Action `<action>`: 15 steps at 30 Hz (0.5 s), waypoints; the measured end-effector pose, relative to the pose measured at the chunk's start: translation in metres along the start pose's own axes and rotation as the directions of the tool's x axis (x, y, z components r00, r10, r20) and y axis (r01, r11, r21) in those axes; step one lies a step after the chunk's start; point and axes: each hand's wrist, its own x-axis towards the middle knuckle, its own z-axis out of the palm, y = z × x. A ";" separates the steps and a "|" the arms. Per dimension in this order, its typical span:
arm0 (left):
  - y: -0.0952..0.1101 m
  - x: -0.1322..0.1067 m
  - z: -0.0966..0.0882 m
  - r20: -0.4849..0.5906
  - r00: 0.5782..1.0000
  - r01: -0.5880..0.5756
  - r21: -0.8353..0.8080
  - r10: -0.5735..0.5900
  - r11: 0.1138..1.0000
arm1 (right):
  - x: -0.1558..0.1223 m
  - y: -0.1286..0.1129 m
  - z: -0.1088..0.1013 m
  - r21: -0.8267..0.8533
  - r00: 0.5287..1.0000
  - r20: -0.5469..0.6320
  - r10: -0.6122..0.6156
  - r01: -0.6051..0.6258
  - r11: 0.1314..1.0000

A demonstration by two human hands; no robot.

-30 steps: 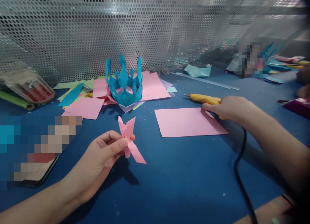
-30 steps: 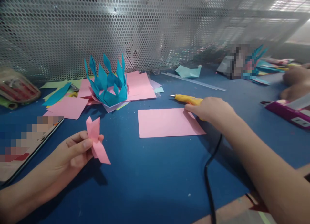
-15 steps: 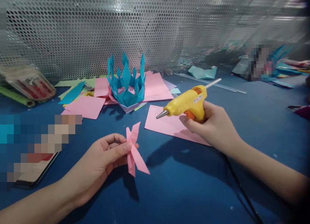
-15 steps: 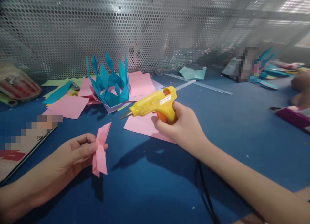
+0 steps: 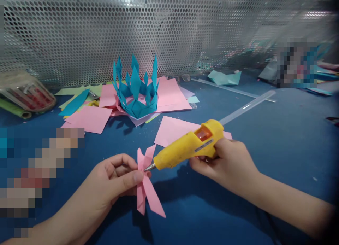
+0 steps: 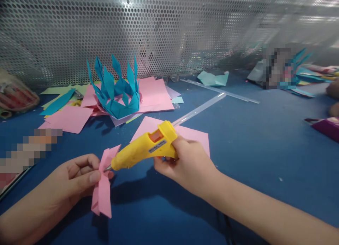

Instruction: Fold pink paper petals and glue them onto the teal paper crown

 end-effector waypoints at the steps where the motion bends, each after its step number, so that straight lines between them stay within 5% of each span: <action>1: 0.000 0.000 0.000 -0.003 1.000 0.003 0.002 -0.003 1.000 | -0.001 0.001 0.000 -0.021 1.000 0.006 -0.009 0.009 1.000; 6: 0.001 -0.002 0.001 -0.069 0.998 0.004 0.027 -0.002 1.000 | -0.003 0.005 0.001 -0.074 0.999 0.018 -0.042 0.043 0.996; 15: 0.004 0.001 0.002 -0.006 1.000 0.031 0.015 -0.030 0.999 | 0.001 0.006 -0.001 -0.128 0.998 -0.012 -0.067 0.065 0.990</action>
